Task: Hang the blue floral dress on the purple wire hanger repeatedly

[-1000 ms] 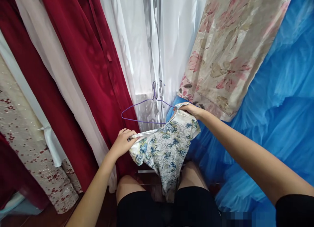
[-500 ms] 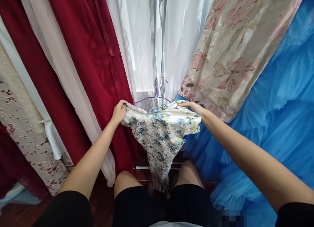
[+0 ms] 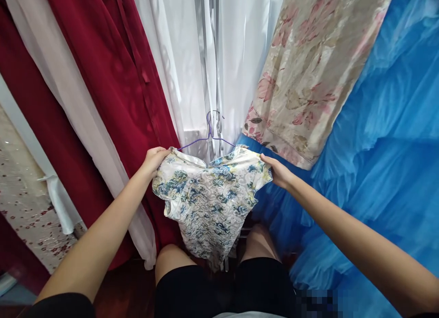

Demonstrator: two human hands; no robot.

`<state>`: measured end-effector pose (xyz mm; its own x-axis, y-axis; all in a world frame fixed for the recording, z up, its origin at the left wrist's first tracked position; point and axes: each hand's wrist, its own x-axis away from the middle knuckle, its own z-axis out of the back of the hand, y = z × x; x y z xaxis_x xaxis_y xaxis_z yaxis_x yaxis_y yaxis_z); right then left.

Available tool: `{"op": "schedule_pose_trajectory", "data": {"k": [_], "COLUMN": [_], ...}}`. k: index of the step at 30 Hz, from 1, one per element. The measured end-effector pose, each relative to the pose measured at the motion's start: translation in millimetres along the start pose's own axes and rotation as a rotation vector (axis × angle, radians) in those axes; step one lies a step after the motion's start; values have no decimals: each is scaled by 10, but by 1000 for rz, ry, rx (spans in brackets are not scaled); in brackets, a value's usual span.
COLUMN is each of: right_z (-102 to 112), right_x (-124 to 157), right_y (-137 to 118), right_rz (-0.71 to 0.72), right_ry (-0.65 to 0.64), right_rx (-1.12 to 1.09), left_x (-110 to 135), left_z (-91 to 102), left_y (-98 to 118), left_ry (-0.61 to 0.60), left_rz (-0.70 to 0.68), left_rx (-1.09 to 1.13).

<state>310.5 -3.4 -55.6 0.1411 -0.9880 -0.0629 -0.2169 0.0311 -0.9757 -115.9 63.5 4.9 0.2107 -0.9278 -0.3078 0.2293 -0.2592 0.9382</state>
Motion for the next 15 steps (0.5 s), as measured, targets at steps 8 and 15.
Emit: {"op": "schedule_pose_trajectory", "data": {"k": [8, 15], "right_z": [-178, -945], "right_x": [-159, 231], "right_y": [-618, -571], "right_rz": [243, 372], "right_ry": [145, -11], "right_rx": [1, -5], "left_x": [201, 140], "left_z": [-215, -159], "left_y": [212, 57], "left_ry": [-90, 78], "left_rz": [-391, -560], "left_rx": [-6, -459]}}
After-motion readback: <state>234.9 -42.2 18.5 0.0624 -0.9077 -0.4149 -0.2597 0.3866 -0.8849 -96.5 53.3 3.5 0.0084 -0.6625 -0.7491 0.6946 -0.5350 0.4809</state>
